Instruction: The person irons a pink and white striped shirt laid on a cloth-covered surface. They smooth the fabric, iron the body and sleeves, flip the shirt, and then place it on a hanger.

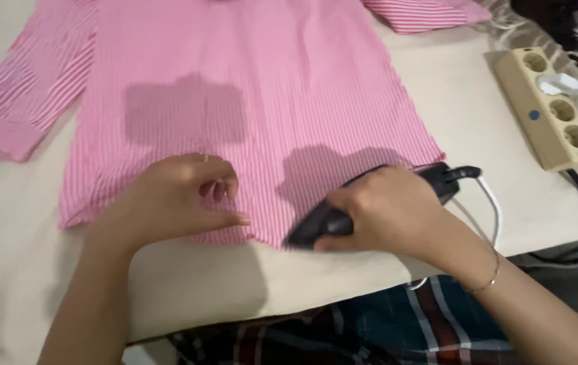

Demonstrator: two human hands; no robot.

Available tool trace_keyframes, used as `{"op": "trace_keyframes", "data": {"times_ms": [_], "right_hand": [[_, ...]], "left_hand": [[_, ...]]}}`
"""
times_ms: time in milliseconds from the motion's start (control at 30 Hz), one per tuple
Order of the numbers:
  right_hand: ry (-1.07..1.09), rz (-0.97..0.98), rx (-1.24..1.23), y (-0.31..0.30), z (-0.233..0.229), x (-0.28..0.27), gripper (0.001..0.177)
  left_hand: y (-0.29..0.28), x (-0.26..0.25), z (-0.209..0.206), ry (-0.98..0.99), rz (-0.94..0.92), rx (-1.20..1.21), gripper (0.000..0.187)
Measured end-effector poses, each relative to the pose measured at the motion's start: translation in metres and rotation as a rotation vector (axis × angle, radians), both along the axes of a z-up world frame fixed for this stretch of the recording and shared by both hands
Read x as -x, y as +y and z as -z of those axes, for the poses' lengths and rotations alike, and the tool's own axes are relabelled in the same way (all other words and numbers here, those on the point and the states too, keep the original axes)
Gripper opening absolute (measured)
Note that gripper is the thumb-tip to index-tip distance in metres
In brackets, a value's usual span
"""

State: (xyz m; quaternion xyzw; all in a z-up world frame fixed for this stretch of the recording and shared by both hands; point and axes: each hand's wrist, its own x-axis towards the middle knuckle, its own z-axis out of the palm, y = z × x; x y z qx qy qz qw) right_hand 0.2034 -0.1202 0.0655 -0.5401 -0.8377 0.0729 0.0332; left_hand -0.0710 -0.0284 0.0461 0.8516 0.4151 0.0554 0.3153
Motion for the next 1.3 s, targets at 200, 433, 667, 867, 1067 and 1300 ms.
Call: {"op": "trace_keyframes", "data": {"times_ms": [200, 433, 667, 867, 1067, 1300], "right_hand": [[-0.067, 0.280, -0.219, 0.027, 0.004, 0.008, 0.061], [-0.079, -0.016, -0.039, 0.009, 0.002, 0.021, 0.061], [-0.041, -0.001, -0.200, 0.016, 0.002, 0.033, 0.059], [-0.028, 0.187, -0.001, 0.014, 0.011, 0.035, 0.057], [0.032, 0.282, -0.414, 0.069, 0.016, 0.033, 0.066], [0.017, 0.094, -0.265, 0.085, 0.026, 0.041, 0.063]], "left_hand": [[-0.037, 0.033, 0.014, -0.132, 0.005, -0.163, 0.042], [-0.058, 0.052, 0.046, -0.264, 0.046, -0.354, 0.014], [-0.078, 0.051, 0.057, -0.309, 0.118, -0.756, 0.015], [-0.090, 0.055, 0.061, -0.324, 0.058, -0.797, 0.019], [-0.093, 0.054, 0.057, -0.381, 0.014, -0.760, 0.018], [-0.092, 0.054, 0.053, -0.481, -0.067, -0.566, 0.009]]}}
